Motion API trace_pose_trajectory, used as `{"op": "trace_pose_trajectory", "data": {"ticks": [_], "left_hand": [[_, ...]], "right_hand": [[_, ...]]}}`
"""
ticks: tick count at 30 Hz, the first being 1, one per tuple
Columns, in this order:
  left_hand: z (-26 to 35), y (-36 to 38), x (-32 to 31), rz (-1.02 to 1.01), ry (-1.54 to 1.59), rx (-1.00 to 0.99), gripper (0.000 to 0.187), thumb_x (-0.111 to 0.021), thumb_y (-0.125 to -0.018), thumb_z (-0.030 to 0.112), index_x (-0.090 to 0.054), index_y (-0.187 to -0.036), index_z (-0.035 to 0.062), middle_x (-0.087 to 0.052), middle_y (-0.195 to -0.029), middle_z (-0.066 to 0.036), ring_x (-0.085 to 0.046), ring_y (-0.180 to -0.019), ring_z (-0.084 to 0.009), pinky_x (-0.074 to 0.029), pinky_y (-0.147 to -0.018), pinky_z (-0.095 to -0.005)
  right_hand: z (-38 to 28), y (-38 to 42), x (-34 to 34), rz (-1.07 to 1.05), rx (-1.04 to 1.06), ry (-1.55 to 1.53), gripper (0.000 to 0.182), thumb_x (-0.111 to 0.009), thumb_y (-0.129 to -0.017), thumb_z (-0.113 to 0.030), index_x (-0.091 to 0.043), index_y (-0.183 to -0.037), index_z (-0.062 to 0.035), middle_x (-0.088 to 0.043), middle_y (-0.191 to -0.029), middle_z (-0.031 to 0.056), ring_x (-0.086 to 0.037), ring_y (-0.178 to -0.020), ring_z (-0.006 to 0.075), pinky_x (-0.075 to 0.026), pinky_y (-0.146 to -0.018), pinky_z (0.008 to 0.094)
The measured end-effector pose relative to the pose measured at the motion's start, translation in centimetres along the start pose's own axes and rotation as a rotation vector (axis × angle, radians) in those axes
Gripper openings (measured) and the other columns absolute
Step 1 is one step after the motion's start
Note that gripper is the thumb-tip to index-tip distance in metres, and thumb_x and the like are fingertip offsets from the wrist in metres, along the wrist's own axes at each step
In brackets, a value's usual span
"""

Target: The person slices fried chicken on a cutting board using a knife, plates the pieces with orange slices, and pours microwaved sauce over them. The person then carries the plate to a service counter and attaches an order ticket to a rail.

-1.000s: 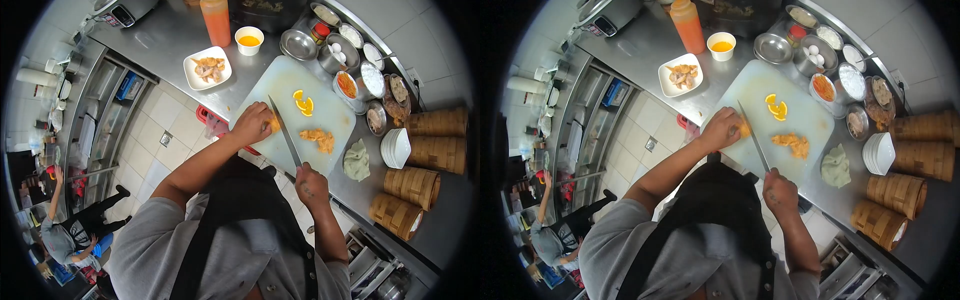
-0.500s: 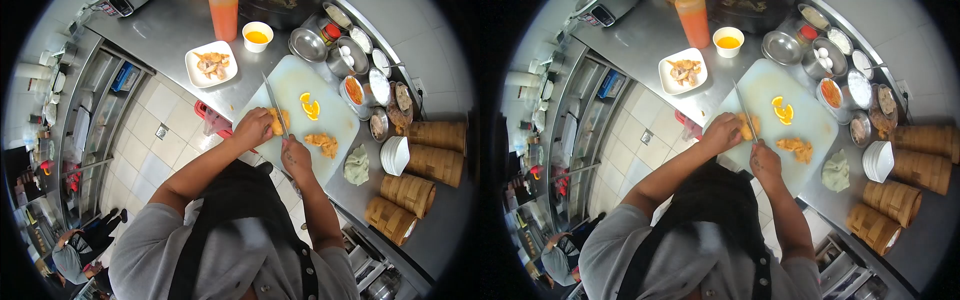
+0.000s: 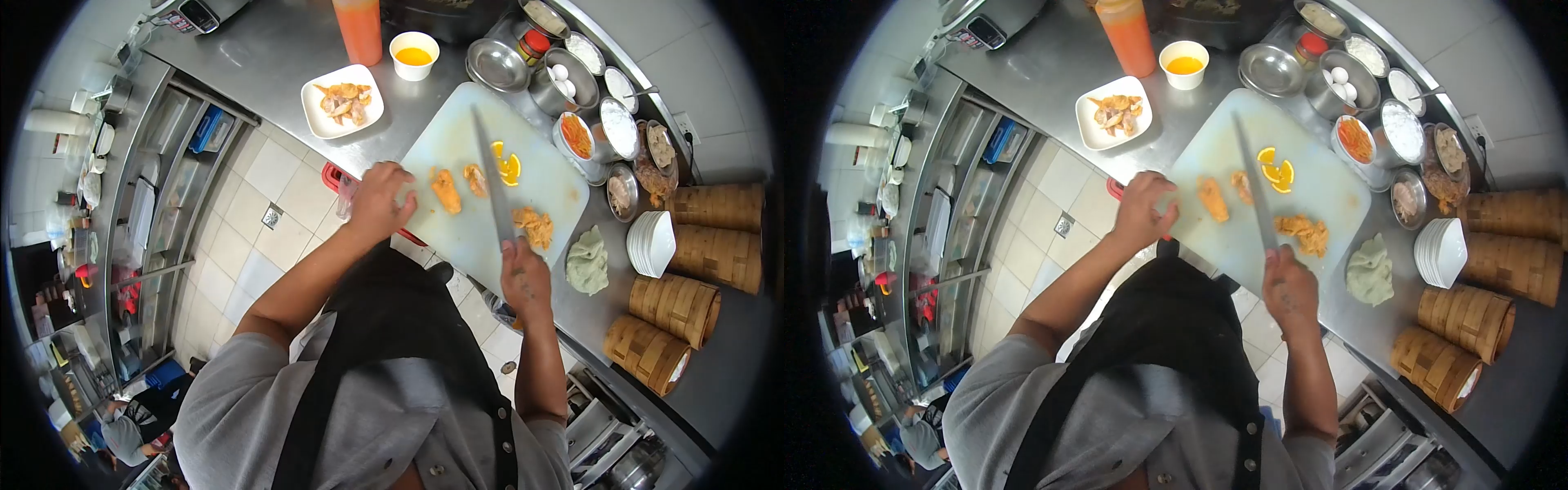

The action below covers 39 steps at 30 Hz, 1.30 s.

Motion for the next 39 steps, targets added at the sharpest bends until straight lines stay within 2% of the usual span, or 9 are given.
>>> {"op": "trace_pose_trajectory", "data": {"ticks": [3, 5, 8, 16, 19, 22, 25, 34, 39], "left_hand": [[2.0, -0.4, -3.0, -0.076, 0.017, -0.035, 0.022, -0.069, -0.068, 0.006, -0.061, -0.089, 0.0042, -0.058, -0.090, -0.012, -0.056, -0.087, -0.0313, -0.046, -0.077, -0.0407], [1.9, -0.2, -5.3, -0.169, 0.030, -0.041, 0.022, -0.069, -0.067, 0.004, -0.060, -0.087, 0.0050, -0.057, -0.091, -0.012, -0.056, -0.088, -0.0316, -0.046, -0.076, -0.0399], [1.3, -0.1, -7.0, -0.196, 0.033, -0.035, 0.020, -0.068, -0.066, 0.003, -0.058, -0.083, 0.0052, -0.055, -0.086, -0.011, -0.055, -0.083, -0.0314, -0.046, -0.073, -0.0408], [0.4, -0.8, -6.9, -0.132, 0.133, -0.022, 0.017, -0.067, -0.066, 0.002, -0.057, -0.080, 0.0047, -0.055, -0.082, -0.011, -0.055, -0.080, -0.0304, -0.046, -0.071, -0.0403], [0.1, -0.9, -7.0, -0.136, 0.156, -0.014, 0.017, -0.067, -0.066, 0.002, -0.058, -0.079, 0.0048, -0.056, -0.081, -0.010, -0.056, -0.079, -0.0301, -0.047, -0.069, -0.0395], [0.0, -1.0, -6.8, -0.111, 0.148, -0.023, 0.016, -0.067, -0.066, 0.003, -0.058, -0.079, 0.0051, -0.057, -0.079, -0.009, -0.056, -0.077, -0.0298, -0.047, -0.069, -0.0388], [0.2, -0.6, -6.3, -0.072, 0.138, -0.045, 0.016, -0.067, -0.067, 0.003, -0.058, -0.079, 0.0052, -0.057, -0.078, -0.009, -0.056, -0.076, -0.0294, -0.046, -0.069, -0.0388], [0.2, 0.1, -6.0, -0.066, 0.119, -0.057, 0.018, -0.068, -0.067, 0.003, -0.058, -0.083, 0.0055, -0.057, -0.081, -0.009, -0.056, -0.078, -0.0296, -0.045, -0.071, -0.0394], [0.2, 0.2, -6.1, -0.086, 0.117, -0.063, 0.018, -0.067, -0.068, 0.003, -0.058, -0.083, 0.0051, -0.057, -0.082, -0.010, -0.056, -0.080, -0.0300, -0.045, -0.072, -0.0399]], "right_hand": [[-1.8, 0.8, -2.4, -0.078, 0.121, 0.136, 0.027, -0.045, -0.098, -0.025, -0.052, -0.088, -0.0019, -0.064, -0.068, 0.0190, -0.064, -0.063, 0.0402, -0.051, -0.062, 0.0479], [-2.5, 1.1, -3.1, -0.119, 0.128, 0.184, 0.024, -0.045, -0.098, -0.023, -0.051, -0.087, -0.0027, -0.063, -0.067, 0.0187, -0.064, -0.063, 0.0384, -0.052, -0.062, 0.0468], [-3.3, 1.0, -3.0, -0.153, 0.146, 0.224, 0.020, -0.047, -0.097, -0.019, -0.051, -0.086, -0.0021, -0.064, -0.067, 0.0187, -0.065, -0.063, 0.0371, -0.053, -0.062, 0.0458], [-4.0, -1.4, -3.5, -0.262, 0.176, 0.187, 0.021, -0.047, -0.097, -0.020, -0.051, -0.089, -0.0008, -0.064, -0.071, 0.0211, -0.065, -0.067, 0.0400, -0.052, -0.064, 0.0489], [-3.9, -4.9, -7.0, -0.131, 0.208, 0.065, 0.022, -0.047, -0.097, -0.022, -0.051, -0.090, -0.0009, -0.064, -0.074, 0.0222, -0.064, -0.071, 0.0417, -0.050, -0.066, 0.0502], [-4.0, -7.2, -8.4, -0.137, 0.159, 0.069, 0.024, -0.046, -0.097, -0.023, -0.052, -0.091, -0.0013, -0.064, -0.076, 0.0230, -0.063, -0.074, 0.0429, -0.049, -0.068, 0.0514], [-3.4, -6.8, -7.0, -0.155, 0.186, 0.042, 0.026, -0.046, -0.097, -0.025, -0.053, -0.092, -0.0015, -0.064, -0.077, 0.0235, -0.063, -0.075, 0.0425, -0.048, -0.069, 0.0517], [-1.7, -2.3, -0.7, -0.059, 0.042, 0.065, 0.028, -0.044, -0.099, -0.028, -0.054, -0.094, -0.0023, -0.065, -0.076, 0.0225, -0.064, -0.073, 0.0421, -0.049, -0.069, 0.0517], [-2.4, -0.8, -2.2, -0.216, 0.098, 0.176, 0.027, -0.044, -0.099, -0.026, -0.054, -0.094, -0.0016, -0.065, -0.074, 0.0216, -0.064, -0.072, 0.0413, -0.050, -0.068, 0.0499]]}}
Point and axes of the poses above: each hand's wrist, its own y-axis away from the middle knuckle, its own x-axis out of the back of the hand, z = x × y, the point moved 10 cm from there along -y, towards the middle knuckle
